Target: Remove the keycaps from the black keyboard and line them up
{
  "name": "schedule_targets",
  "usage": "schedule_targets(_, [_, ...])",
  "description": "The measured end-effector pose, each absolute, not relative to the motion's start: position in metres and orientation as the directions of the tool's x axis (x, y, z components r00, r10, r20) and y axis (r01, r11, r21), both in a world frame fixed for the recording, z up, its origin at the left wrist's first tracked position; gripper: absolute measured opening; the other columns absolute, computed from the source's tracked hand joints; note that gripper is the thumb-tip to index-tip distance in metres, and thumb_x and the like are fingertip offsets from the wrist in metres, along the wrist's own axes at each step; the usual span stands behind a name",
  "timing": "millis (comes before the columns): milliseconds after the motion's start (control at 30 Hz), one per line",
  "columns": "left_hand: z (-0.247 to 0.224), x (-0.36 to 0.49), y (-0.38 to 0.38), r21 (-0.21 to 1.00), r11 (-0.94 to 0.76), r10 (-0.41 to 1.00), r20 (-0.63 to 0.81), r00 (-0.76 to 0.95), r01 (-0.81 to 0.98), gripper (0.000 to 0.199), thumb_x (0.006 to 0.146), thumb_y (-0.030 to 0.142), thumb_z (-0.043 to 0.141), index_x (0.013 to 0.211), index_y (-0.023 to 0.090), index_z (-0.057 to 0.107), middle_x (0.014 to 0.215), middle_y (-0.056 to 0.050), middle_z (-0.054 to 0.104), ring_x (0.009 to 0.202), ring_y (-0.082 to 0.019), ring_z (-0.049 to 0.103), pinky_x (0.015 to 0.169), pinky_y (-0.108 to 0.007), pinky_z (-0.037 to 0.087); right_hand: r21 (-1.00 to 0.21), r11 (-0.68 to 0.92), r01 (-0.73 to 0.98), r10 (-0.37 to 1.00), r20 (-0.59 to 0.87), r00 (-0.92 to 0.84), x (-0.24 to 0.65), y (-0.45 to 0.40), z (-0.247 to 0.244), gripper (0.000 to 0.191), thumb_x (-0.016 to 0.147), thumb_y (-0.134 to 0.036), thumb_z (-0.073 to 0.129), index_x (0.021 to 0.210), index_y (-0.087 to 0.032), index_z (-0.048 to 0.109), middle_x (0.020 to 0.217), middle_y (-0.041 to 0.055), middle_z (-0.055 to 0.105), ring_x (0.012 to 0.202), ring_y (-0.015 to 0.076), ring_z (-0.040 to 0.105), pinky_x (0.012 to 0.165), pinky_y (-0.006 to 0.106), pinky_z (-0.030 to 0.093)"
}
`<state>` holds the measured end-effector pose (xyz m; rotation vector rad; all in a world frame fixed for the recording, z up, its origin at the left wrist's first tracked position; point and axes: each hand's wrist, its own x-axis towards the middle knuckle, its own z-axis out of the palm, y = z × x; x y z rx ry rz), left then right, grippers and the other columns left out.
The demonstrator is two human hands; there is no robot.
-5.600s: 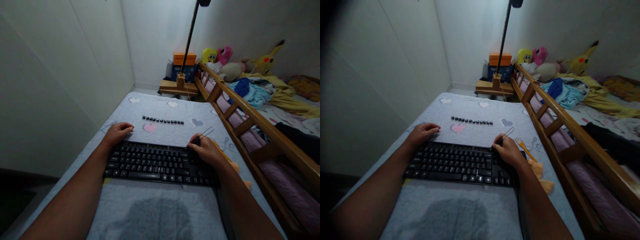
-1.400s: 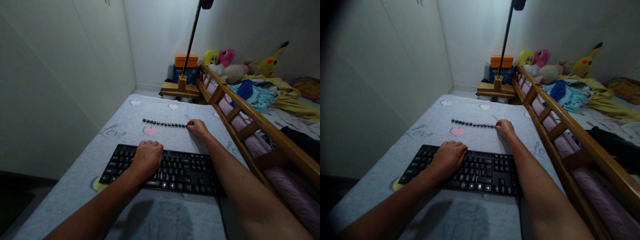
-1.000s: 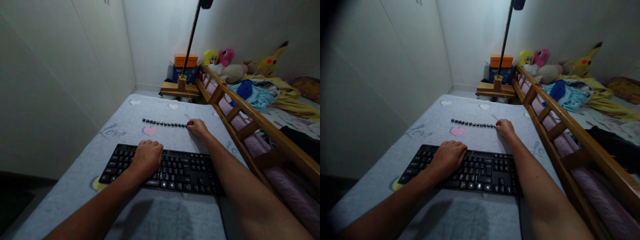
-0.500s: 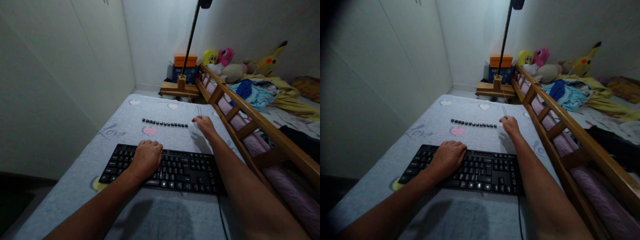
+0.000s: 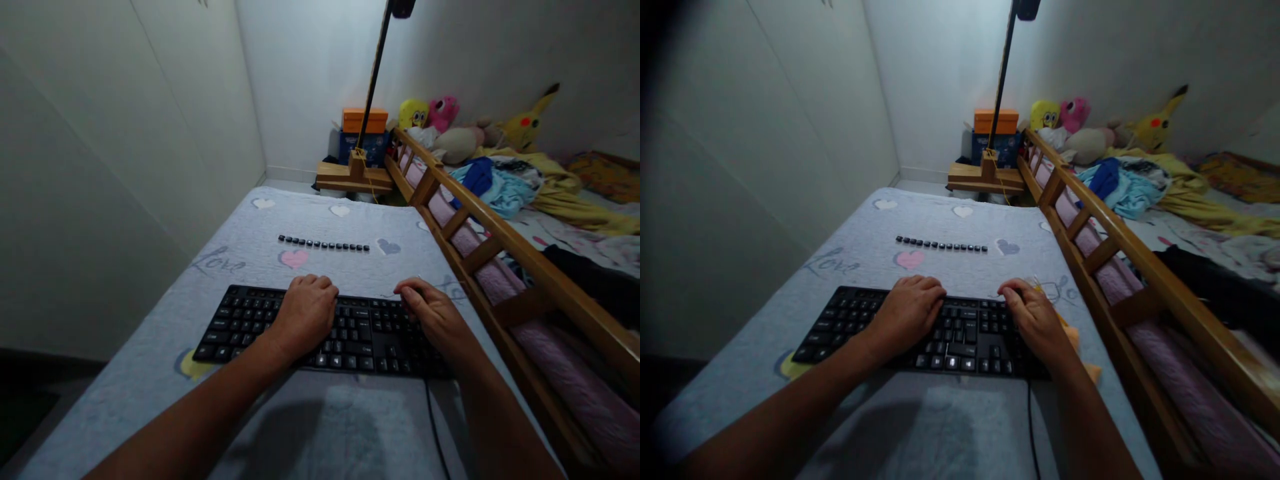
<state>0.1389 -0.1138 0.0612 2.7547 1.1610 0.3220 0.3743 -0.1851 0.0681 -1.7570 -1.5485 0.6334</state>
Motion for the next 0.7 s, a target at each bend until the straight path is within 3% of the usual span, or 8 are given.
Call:
schedule_targets(133, [0.067, 0.158, -0.116, 0.222, -0.731, 0.680, 0.166, 0.714, 0.645, 0.022, 0.092, 0.022, 0.045, 0.092, 0.019, 0.066, 0.095, -0.007, 0.066, 0.094, -0.024, 0.057, 0.083, -0.039, 0.040, -0.695, -0.004, 0.719, 0.969, 0.176, 0.176, 0.364, -0.190, 0.067, 0.017, 0.085, -0.034, 0.052, 0.090, -0.022, 0.063, 0.086, 0.0021, 0.066, 0.083, 0.0196, 0.062, 0.076, 0.030, 0.045])
schedule_targets(300, [0.064, 0.173, -0.119, 0.239, -0.738, 0.669, 0.144, 0.729, 0.630, 0.021, 0.090, 0.020, 0.045, 0.089, 0.018, 0.066, 0.095, -0.007, 0.066, 0.092, -0.023, 0.057, 0.081, -0.039, 0.041, -0.642, 0.013, 0.766, 0.971, 0.191, 0.143, 0.356, -0.190, 0.063, 0.015, 0.085, -0.034, 0.053, 0.089, -0.023, 0.063, 0.080, 0.0015, 0.068, 0.074, 0.0186, 0.063, 0.069, 0.029, 0.046])
schedule_targets(700, [0.051, 0.174, -0.117, 0.238, -0.712, 0.696, 0.114, 0.709, 0.661, 0.024, 0.091, 0.022, 0.044, 0.089, 0.017, 0.067, 0.093, -0.009, 0.067, 0.091, -0.024, 0.059, 0.081, -0.040, 0.042, -0.615, 0.071, 0.785, 0.975, 0.210, 0.076, 0.352, -0.191, 0.054, 0.009, 0.086, -0.030, 0.053, 0.088, -0.023, 0.059, 0.081, 0.0017, 0.067, 0.076, 0.0183, 0.062, 0.071, 0.029, 0.046])
